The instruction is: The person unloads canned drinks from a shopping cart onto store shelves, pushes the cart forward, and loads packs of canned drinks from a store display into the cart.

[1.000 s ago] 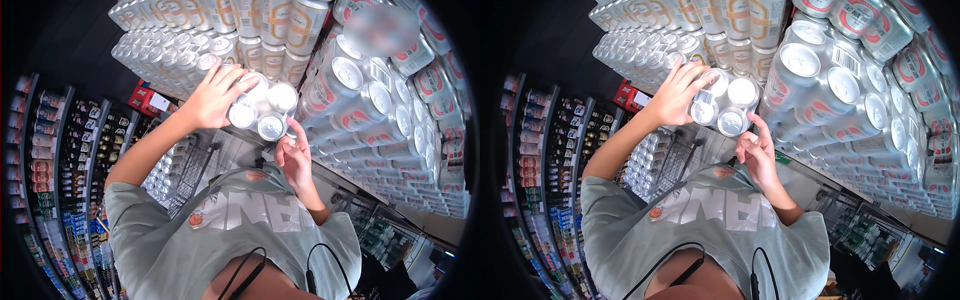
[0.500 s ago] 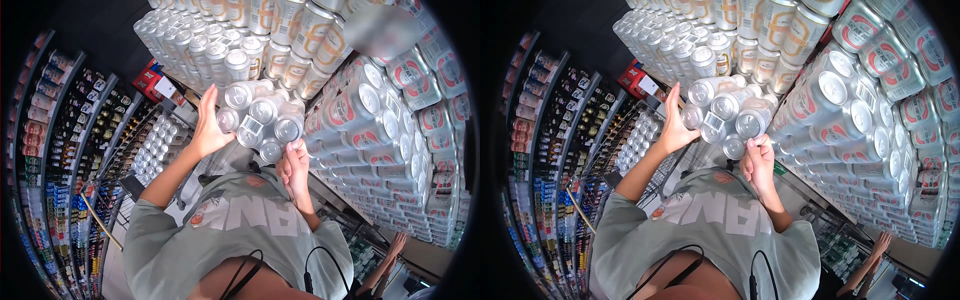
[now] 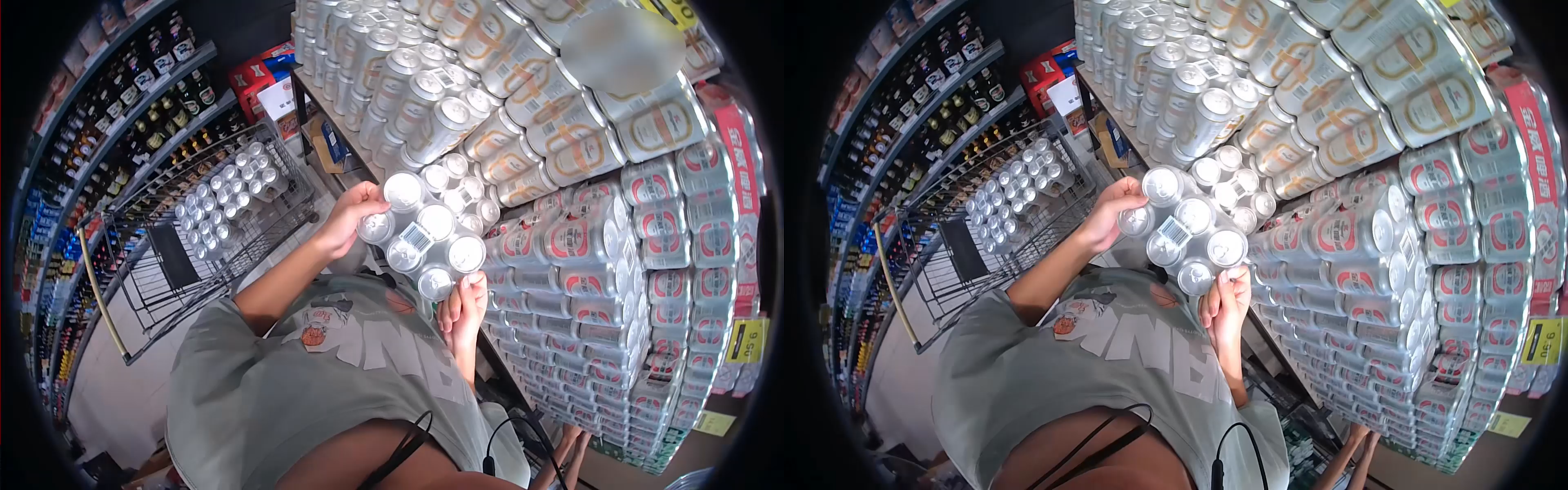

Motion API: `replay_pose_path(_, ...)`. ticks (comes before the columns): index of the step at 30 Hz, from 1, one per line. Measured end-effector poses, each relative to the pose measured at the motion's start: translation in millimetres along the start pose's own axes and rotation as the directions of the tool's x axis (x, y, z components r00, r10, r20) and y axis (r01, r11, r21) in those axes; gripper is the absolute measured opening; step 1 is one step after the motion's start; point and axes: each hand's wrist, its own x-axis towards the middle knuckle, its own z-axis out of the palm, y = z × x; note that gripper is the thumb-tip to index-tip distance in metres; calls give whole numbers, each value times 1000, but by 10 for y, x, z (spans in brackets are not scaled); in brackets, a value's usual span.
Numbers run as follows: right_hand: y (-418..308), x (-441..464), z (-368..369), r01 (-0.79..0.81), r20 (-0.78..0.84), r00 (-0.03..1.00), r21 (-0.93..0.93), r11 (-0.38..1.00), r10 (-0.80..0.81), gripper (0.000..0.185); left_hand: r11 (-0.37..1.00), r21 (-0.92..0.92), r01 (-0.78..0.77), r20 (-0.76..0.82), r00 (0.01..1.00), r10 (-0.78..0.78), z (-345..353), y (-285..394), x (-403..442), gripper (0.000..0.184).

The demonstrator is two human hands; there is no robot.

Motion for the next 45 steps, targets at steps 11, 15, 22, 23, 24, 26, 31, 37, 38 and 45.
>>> replay_pose_path(11,804,340,1009,-438,193,876,-64,897,441,14,980,-171,-105,-413,910,25,-1423,214,-1203,27)
replay_pose_path(15,1278,655,1551,-502,253,794,-238,831,552,15,963,-92,-252,-559,813,159,-1968,252,-1667,25)
replay_pose_path(22,1943,1174,2398,-514,270,655,-525,678,705,15,978,-7,-209,-698,701,145,-2593,345,-2130,25)
replay_pose_path(23,2052,1248,2480,-518,271,645,-533,669,715,15,982,-35,-185,-710,697,106,-2686,327,-2130,26)
replay_pose_path(24,2157,1327,2560,-516,254,633,-565,644,731,14,981,-54,-186,-743,664,85,-2759,323,-2103,27)
replay_pose_path(26,2352,1464,2704,-524,207,620,-609,596,757,10,976,-67,-209,-770,632,83,-2894,318,-2017,26)
replay_pose_path(31,3012,1863,2692,-556,125,588,-655,512,799,8,977,-139,-159,-811,585,-20,-3401,153,-1704,21)
replay_pose_path(37,3938,2356,2405,-656,-16,558,-621,430,829,13,963,-263,50,-830,497,-253,-4062,-171,-1228,18)
replay_pose_path(38,4080,2420,2305,-664,-6,562,-599,447,827,11,936,-346,55,-812,483,-329,-4176,-265,-1174,18)
replay_pose_path(45,4463,2589,1994,-698,-201,460,-683,213,865,7,779,-625,58,-698,405,-590,-4626,-1137,-860,25)
